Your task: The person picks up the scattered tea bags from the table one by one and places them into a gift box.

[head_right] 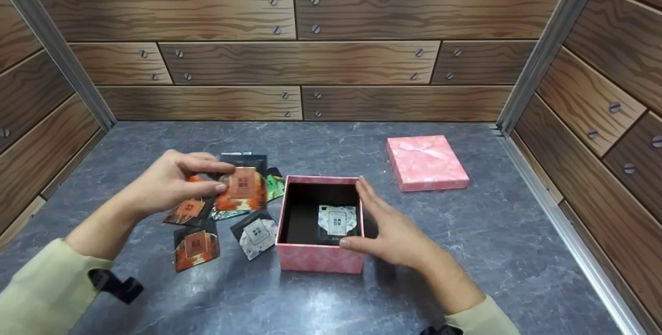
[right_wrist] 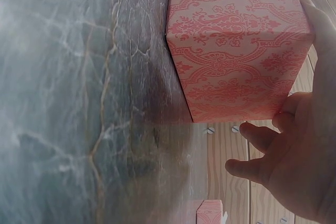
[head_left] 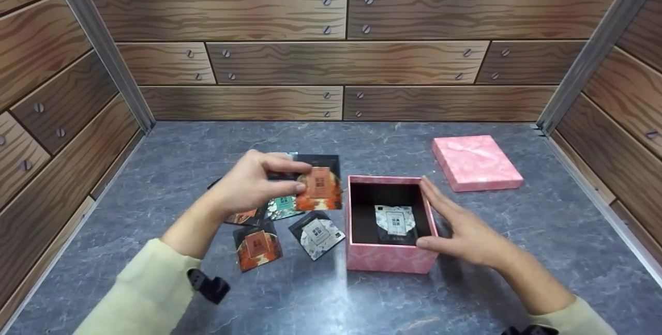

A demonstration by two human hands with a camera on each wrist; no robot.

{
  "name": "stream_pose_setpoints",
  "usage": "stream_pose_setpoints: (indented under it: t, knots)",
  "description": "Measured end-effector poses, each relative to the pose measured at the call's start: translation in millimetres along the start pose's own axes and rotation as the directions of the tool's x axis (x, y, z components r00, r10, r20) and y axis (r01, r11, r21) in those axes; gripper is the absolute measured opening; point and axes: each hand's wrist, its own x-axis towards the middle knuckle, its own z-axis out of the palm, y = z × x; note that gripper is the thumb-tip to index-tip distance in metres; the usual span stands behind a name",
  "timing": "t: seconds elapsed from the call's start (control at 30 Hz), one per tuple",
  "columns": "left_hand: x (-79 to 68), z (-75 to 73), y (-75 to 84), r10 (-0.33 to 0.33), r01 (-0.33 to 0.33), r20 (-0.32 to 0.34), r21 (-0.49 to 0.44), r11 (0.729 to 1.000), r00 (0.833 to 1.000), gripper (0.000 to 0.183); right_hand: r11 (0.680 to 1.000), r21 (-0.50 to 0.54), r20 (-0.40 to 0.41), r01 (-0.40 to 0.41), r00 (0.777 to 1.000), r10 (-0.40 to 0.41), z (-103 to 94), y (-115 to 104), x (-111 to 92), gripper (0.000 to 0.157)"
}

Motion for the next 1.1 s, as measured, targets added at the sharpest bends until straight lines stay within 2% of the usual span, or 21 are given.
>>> stream_pose_setpoints:
  t: [0.4,0.93,1.1]
  knots:
    - [29.5,35.3,6.0,0.080,-0.083,0.074,0.038,0.996,0.994,0.036,1.000,0.011,-0.012,0.019,1.000,-0.019,0.7,0.8,-0.4,0.103]
    - [59.7,82.8,2.1,0.101,-0.108,0.126,0.048,0.993,0.987,0.034,1.000,0.012,0.000,0.007,1.000,-0.007,0.1,0.2,0.4,0.103]
    - [66.5,94.6,0.3,0.098,-0.115,0.138,0.118,0.986,0.986,0.033,1.000,0.020,0.000,0.004,1.000,-0.004,0.3,0.7,0.5,0.104]
